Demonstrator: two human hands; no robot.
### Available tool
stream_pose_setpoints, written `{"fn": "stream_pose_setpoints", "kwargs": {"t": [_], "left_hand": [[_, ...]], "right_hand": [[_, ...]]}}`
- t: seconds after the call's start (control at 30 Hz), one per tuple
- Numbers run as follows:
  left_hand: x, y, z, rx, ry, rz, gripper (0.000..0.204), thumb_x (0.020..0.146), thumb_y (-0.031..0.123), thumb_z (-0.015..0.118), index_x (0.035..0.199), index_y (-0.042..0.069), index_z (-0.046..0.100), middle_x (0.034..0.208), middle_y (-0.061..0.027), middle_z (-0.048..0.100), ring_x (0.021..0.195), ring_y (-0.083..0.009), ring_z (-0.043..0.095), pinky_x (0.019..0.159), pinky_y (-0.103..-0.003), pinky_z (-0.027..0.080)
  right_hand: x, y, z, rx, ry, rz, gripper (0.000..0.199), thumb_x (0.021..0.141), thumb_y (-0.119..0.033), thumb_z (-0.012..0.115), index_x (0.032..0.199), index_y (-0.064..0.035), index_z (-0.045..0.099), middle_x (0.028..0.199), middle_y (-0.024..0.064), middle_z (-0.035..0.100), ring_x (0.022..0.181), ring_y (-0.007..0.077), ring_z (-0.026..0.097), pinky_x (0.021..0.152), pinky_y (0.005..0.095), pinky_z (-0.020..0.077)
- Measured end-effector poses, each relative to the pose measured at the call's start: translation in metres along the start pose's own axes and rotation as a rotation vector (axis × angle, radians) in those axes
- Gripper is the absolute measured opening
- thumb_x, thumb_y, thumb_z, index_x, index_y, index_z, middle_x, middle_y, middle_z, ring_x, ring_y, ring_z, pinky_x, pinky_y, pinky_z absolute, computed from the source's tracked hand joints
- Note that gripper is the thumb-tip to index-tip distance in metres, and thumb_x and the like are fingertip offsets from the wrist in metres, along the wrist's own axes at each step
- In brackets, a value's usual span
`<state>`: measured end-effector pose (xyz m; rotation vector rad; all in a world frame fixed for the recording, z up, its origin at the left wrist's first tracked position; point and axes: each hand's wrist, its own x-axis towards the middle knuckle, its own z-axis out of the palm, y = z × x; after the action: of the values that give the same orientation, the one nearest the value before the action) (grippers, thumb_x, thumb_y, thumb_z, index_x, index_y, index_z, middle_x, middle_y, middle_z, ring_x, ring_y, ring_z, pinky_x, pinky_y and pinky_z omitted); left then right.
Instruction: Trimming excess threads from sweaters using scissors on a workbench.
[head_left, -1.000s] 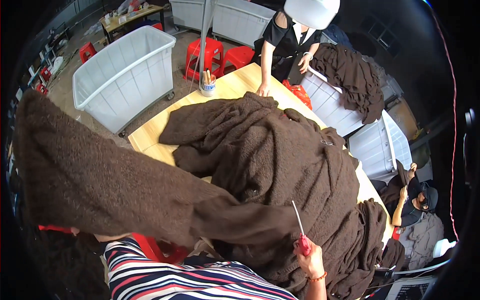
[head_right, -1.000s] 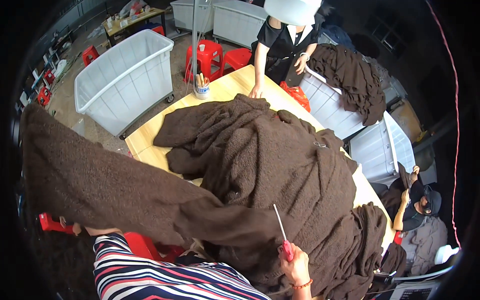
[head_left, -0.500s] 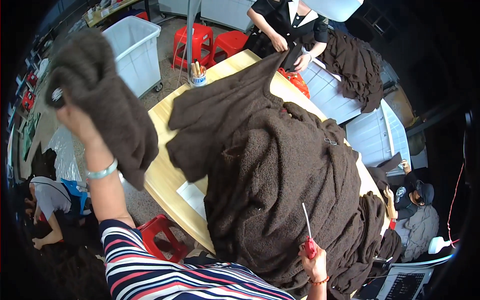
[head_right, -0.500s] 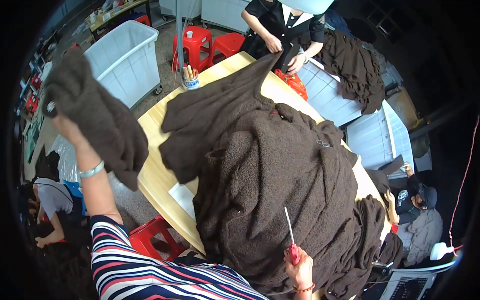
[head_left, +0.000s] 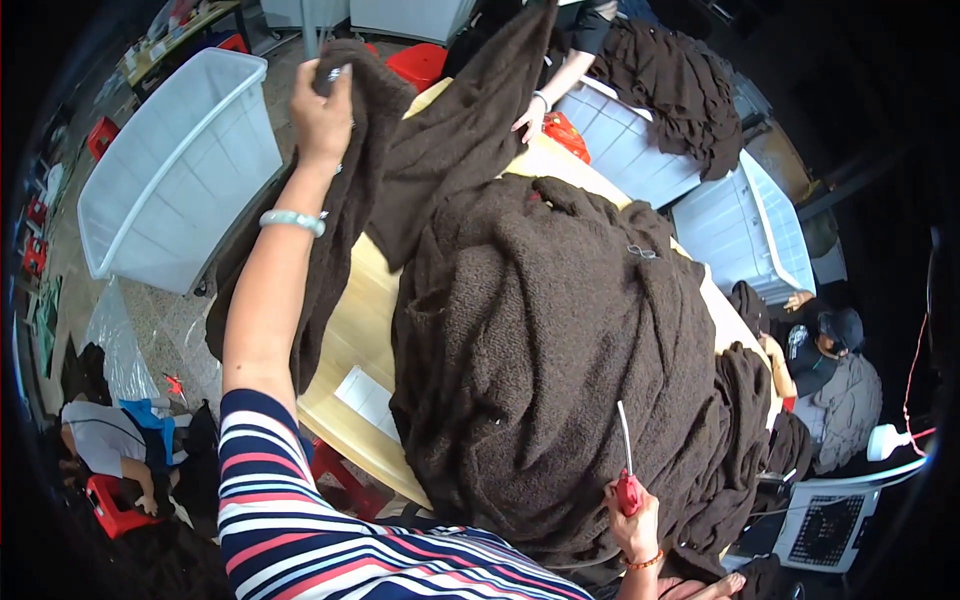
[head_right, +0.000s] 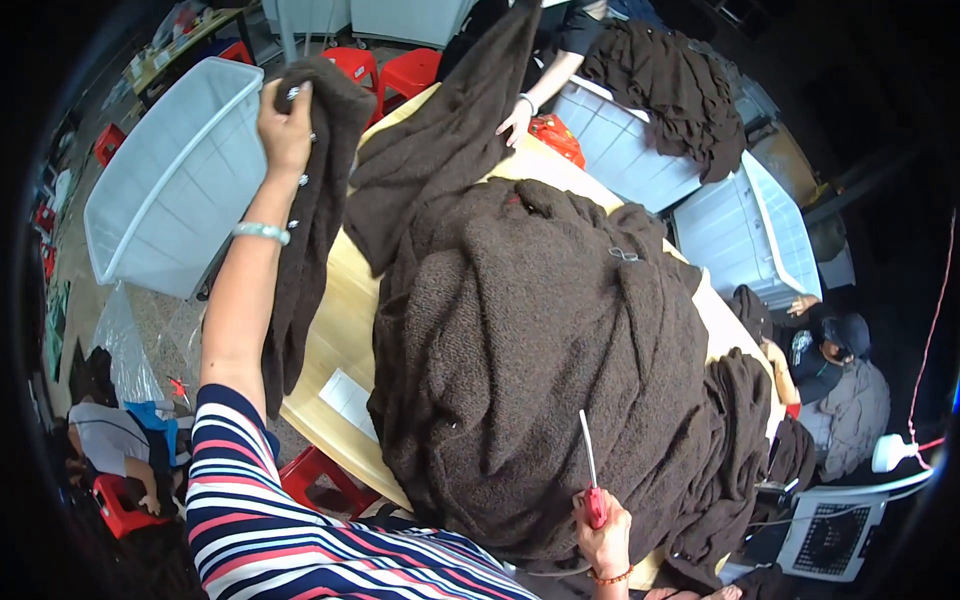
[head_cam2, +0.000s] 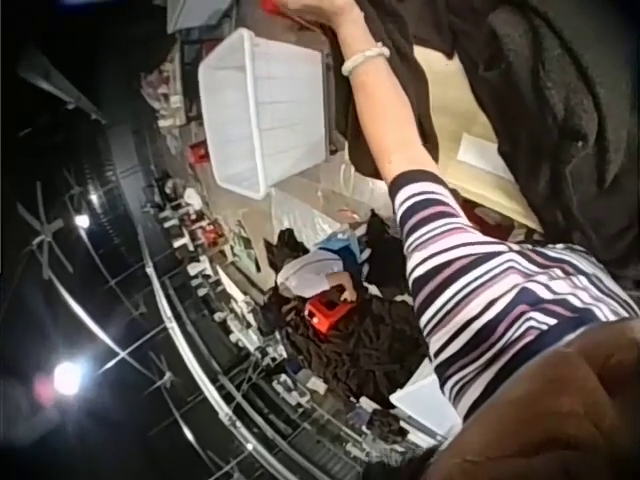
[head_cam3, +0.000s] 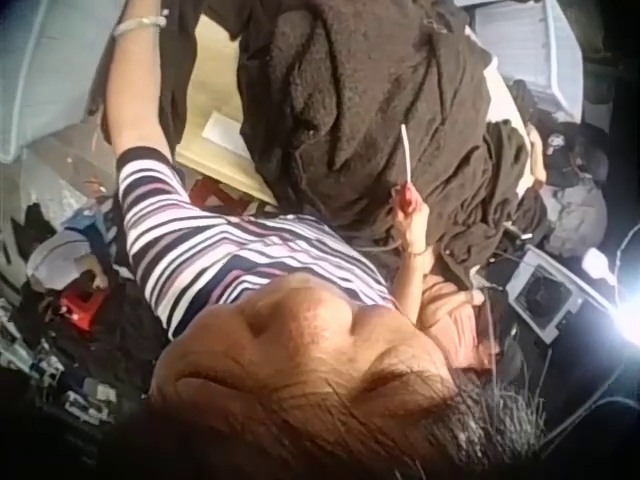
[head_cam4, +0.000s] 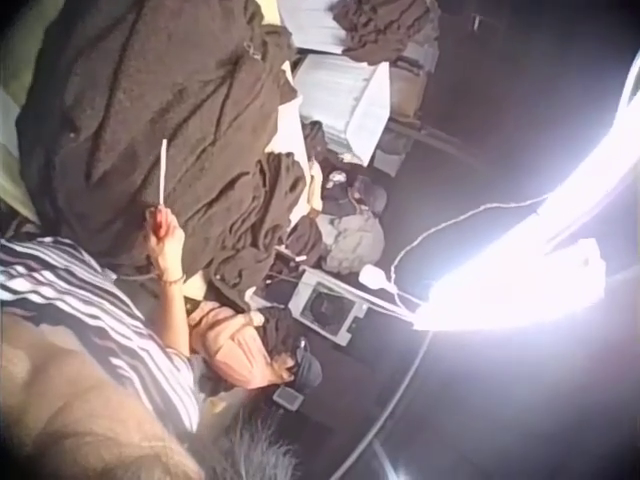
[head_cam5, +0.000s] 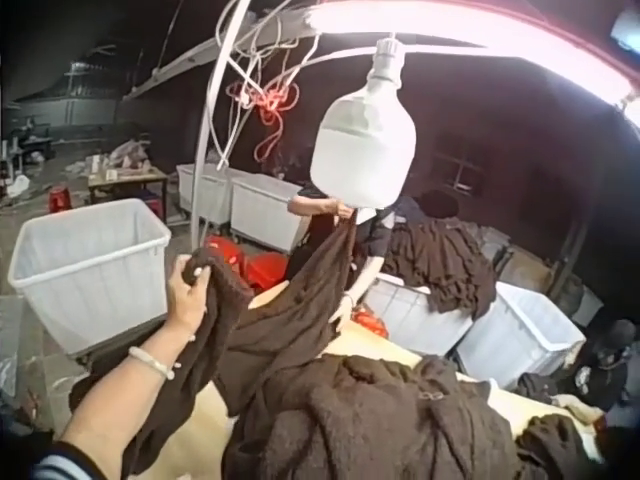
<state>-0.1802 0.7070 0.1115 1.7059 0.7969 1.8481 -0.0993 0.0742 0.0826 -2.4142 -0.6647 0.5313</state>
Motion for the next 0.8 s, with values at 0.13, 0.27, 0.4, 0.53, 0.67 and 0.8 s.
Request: {"fn": "stream_pose_setpoints", "kwargs": {"t": [0.13,0.27,0.4,0.53,0.67,0.8], "left_hand": [[-0.004,-0.033,0.061,0.098,-0.08,0.02,0.026,0.089,0.022,0.072,0.105,0.004,0.062,0.089,-0.0105,0.07,0.082,-0.0204,0.067,0.075,-0.035,0.053],[-0.018,-0.067,0.105,-0.158,-0.343,-0.212,0.051,0.083,0.018,0.077,0.124,0.001,0.052,0.116,-0.0194,0.065,0.104,-0.0299,0.066,0.088,-0.041,0.054],[-0.059,-0.068,0.121,-0.031,-0.482,-0.272,0.094,0.078,0.015,0.082,0.151,0.005,0.024,0.144,-0.0284,0.042,0.134,-0.0376,0.044,0.108,-0.045,0.042],[-0.105,-0.013,0.112,-0.209,-0.598,-0.277,0.072,0.086,0.018,0.076,0.146,0.004,0.039,0.133,-0.0178,0.056,0.12,-0.0233,0.057,0.093,-0.032,0.051],[-0.142,0.105,0.055,-0.323,-0.919,-0.194,0.051,0.099,0.01,0.057,0.147,0.004,0.039,0.134,-0.0132,0.056,0.124,-0.0195,0.054,0.104,-0.031,0.043],[-0.255,0.26,0.025,-0.45,-1.25,-0.074,0.044,0.09,-0.004,0.06,0.133,0.002,0.053,0.133,-0.0094,0.056,0.123,-0.0196,0.055,0.101,-0.031,0.046]], "right_hand": [[-0.008,-0.003,-0.004,0.053,0.038,0.015,0.004,0.082,-0.003,0.062,0.085,-0.0025,0.064,0.071,0.0111,0.064,0.064,0.0227,0.066,0.063,0.0316,0.0508],[-0.022,0.011,-0.009,0.059,0.061,0.015,0.004,0.082,-0.001,0.06,0.084,-0.0026,0.062,0.07,0.0099,0.063,0.063,0.0212,0.066,0.062,0.0309,0.0506],[-0.042,0.017,-0.017,0.139,0.103,0.085,0.006,0.083,-0.003,0.06,0.087,-0.004,0.062,0.073,0.0118,0.062,0.066,0.0249,0.066,0.065,0.0334,0.0512],[-0.063,0.051,-0.025,0.123,0.205,0.098,0.004,0.089,-0.005,0.061,0.092,-0.0031,0.062,0.076,0.0073,0.061,0.071,0.0189,0.061,0.067,0.0313,0.0501],[-0.071,0.073,-0.04,0.291,0.365,0.1,0.003,0.093,-0.005,0.06,0.093,-0.0013,0.061,0.075,0.0006,0.06,0.071,0.008,0.056,0.068,0.0253,0.0475],[-0.101,0.117,-0.061,0.321,0.481,0.206,0.009,0.096,-0.011,0.06,0.095,-0.0022,0.061,0.076,0.0,0.061,0.073,0.008,0.058,0.07,0.0253,0.0479]]}}
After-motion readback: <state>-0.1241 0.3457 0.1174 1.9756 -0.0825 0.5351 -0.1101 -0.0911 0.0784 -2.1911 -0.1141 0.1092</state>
